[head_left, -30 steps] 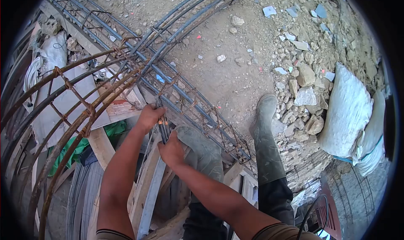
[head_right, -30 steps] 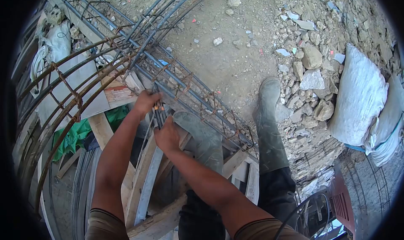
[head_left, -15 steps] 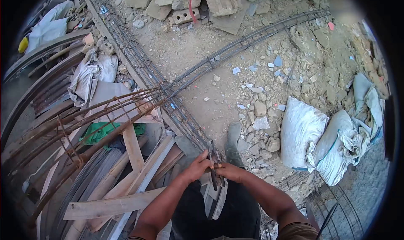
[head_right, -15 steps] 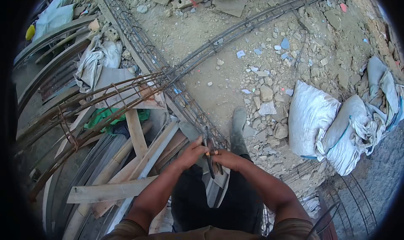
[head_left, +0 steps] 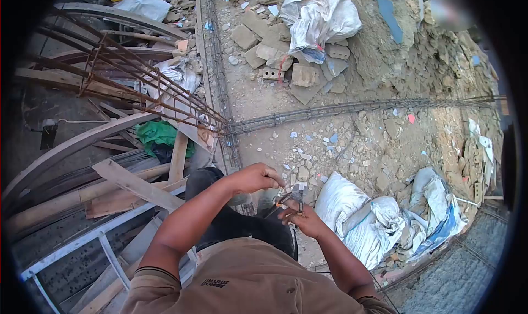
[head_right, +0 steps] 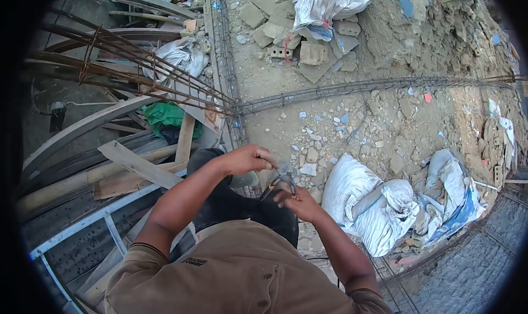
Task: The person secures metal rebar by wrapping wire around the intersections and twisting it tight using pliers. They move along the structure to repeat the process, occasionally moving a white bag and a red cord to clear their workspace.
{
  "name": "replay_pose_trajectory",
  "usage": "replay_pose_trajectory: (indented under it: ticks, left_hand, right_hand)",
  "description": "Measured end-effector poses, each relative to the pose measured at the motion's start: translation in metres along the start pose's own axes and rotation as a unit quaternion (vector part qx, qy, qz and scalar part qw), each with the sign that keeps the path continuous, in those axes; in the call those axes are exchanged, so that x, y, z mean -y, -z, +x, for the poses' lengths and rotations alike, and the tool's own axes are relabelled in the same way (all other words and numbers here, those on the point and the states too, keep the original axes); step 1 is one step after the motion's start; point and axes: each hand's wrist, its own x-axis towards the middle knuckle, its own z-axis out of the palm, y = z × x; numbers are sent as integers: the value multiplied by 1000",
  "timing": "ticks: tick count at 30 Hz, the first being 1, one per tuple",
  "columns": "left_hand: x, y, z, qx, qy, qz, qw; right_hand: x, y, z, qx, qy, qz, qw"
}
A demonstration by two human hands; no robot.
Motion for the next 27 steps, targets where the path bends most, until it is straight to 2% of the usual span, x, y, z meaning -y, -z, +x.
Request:
replay_pose_trajectory:
  ticks: [1,2,3,4,5,6,7,9,11,13,14,15,16,17,19,20,21,22,23,24,25,26,27]
  left_hand:
    - [1,1,3,-153,-96,196,964]
    - [4,2,1,-158,-101,195,963]
    - [9,6,-3,-194,-66,229,952]
    - [14,15,-6,-231,-32,263,936]
    - [25,20,-11,-239,-37,263,934]
    - [40,21,-18,-264,17,272,925]
    - [55,23,-27,-288,72,277,914]
    - [85,35,-47,-365,100,230,897]
    - [152,49,-57,-417,173,188,873]
    - [238,54,-67,-456,247,138,844]
    - [282,52,-76,-456,285,110,836]
    - [296,47,-89,-455,326,83,825]
    - [336,47,-106,-328,330,189,865]
    - [374,36,-120,-184,326,291,880]
    - [387,24,-130,-270,373,150,875]
    - [376,33,-129,-276,376,151,872]
    - [365,32,-126,-428,380,90,815]
    - [354,31,-121,-566,373,26,735]
    - [335,44,-122,-568,379,26,730]
    - [308,69,-130,-556,351,58,751]
    - [281,94,-137,-541,323,90,771]
    - [251,123,-134,-594,311,-167,723]
    - [222,148,-131,-607,275,-411,622]
  right_hand:
    - [6,0,-2,-53,23,-8,998]
    - [11,2,-1,-75,88,-12,993]
    - [21,5,-5,-73,89,-22,993]
    - [40,6,-6,-128,109,-23,985]
    - [54,8,-5,-183,129,-22,974]
    - [63,14,-1,-207,193,-42,958]
    - [76,24,5,-211,224,-54,950]
    - [112,40,11,-200,245,-45,947]
    - [158,42,24,-173,291,33,941]
    - [208,44,39,-164,297,50,939]
    - [227,47,46,-161,296,43,941]
    - [248,51,54,-151,282,69,945]
    - [267,57,65,-139,268,94,949]
    - [280,63,72,-138,260,91,951]
    - [308,78,94,-230,178,-11,957]
    - [311,97,104,-208,174,-86,959]
    - [308,118,113,-203,173,-81,960]
    - [303,141,123,-217,132,-200,946]
    - [300,161,134,-224,92,-317,917]
    - [297,176,144,-215,91,-313,921]
    - [294,189,153,-228,35,-412,881]
    - [289,204,167,-238,-17,-507,828]
    - [268,226,183,-228,-16,-505,832]
